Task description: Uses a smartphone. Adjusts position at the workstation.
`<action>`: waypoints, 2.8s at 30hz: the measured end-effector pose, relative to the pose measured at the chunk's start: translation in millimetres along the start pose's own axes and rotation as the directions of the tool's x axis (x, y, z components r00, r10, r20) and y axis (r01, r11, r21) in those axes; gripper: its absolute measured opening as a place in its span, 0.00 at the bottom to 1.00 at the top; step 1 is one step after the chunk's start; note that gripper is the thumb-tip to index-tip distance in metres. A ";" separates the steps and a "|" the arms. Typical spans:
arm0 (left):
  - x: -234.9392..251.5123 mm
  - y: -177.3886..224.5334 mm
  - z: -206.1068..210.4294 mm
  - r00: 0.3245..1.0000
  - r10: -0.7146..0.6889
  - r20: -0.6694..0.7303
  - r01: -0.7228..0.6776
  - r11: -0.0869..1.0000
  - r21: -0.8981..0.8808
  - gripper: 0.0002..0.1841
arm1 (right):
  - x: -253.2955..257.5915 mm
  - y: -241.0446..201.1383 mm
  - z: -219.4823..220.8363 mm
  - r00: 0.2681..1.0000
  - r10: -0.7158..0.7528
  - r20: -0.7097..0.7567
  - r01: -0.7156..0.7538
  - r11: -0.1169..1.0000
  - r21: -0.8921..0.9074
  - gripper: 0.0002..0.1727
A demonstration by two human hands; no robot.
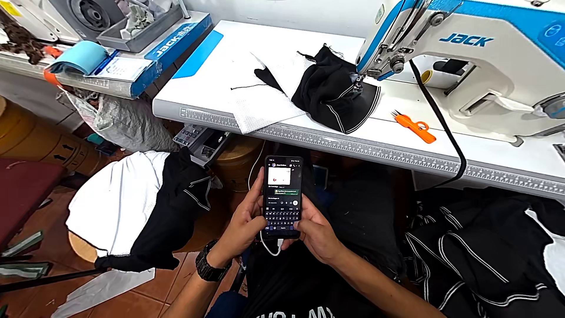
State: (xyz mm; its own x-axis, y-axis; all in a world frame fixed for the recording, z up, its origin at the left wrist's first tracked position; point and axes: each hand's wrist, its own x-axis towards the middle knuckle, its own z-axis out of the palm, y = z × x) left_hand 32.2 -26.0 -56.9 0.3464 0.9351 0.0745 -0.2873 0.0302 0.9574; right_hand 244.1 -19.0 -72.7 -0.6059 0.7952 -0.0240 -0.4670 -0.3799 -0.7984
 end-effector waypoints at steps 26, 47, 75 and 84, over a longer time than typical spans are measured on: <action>0.1 1.5 -1.0 1.000 0.004 0.006 -0.004 1.000 -0.004 0.54 | 1.5 -2.7 0.6 1.000 0.011 -0.002 -0.011 1.000 -0.011 0.32; -0.2 0.4 -0.6 1.000 0.010 0.009 -0.010 1.000 -0.008 0.52 | 0.0 -0.3 0.8 1.000 0.013 -0.008 -0.013 1.000 0.004 0.34; 0.0 -1.8 4.4 1.000 0.013 -0.016 -0.013 1.000 0.024 0.53 | -1.2 -0.3 3.3 0.994 0.015 -0.107 -0.019 0.999 -0.035 0.26; 0.7 -2.5 7.0 0.999 0.017 -0.043 -0.015 0.999 0.047 0.54 | -2.1 0.3 5.3 0.996 0.013 -0.084 -0.017 0.999 -0.049 0.32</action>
State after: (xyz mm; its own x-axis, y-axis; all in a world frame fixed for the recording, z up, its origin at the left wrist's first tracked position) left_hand 39.4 -27.9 -57.3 0.3027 0.9498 0.0787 -0.2498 -0.0006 0.9683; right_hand 241.9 -23.3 -69.7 -0.5556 0.8271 -0.0844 -0.4246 -0.3696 -0.8265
